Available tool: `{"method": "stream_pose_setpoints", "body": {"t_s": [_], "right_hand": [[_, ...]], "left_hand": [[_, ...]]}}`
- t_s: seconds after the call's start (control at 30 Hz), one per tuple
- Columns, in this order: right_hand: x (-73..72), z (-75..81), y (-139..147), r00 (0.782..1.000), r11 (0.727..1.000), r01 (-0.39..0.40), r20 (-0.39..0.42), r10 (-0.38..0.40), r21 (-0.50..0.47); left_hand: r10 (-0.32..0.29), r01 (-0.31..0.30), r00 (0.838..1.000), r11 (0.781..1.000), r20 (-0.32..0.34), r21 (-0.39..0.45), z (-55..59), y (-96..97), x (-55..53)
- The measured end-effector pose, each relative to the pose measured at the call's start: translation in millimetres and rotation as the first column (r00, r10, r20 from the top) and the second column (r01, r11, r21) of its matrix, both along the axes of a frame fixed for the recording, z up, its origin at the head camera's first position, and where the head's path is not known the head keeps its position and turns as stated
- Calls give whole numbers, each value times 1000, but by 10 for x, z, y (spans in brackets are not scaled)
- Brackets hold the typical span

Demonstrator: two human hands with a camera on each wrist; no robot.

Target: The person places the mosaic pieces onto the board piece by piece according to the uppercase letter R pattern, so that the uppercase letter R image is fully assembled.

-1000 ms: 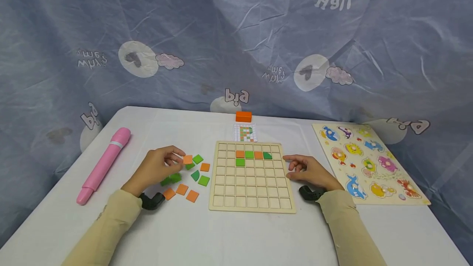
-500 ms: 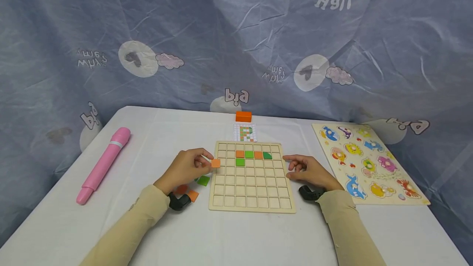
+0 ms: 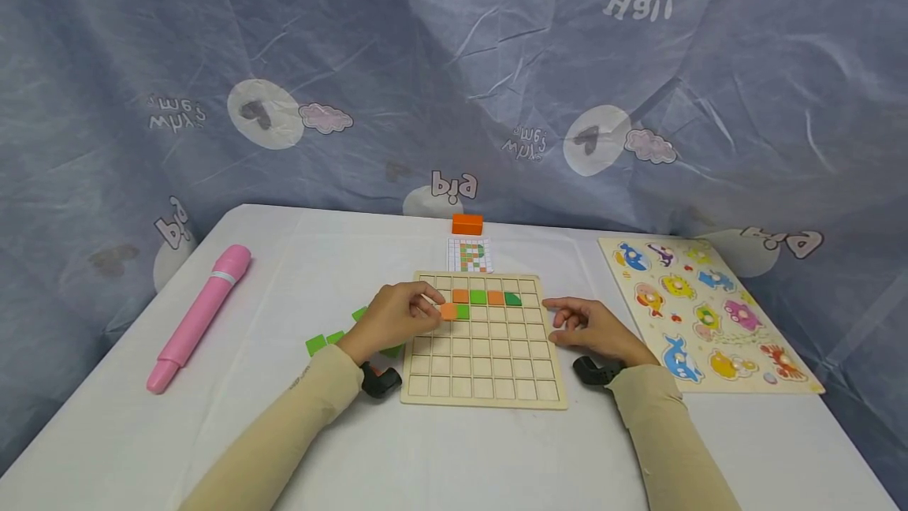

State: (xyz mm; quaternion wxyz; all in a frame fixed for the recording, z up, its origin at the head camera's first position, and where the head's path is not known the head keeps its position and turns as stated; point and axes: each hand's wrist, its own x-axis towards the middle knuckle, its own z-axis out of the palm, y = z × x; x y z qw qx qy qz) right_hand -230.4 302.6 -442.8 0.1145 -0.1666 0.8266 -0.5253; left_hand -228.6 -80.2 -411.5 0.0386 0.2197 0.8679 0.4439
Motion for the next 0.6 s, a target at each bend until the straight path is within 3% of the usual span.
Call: {"method": "stream_pose_setpoints", "body": {"t_s": [0.6], "right_hand": [[8, 29, -15, 1000, 1000, 7, -5, -7, 22]], "left_hand": [[-45, 46, 999, 999, 10, -14, -82, 159, -104]]}}
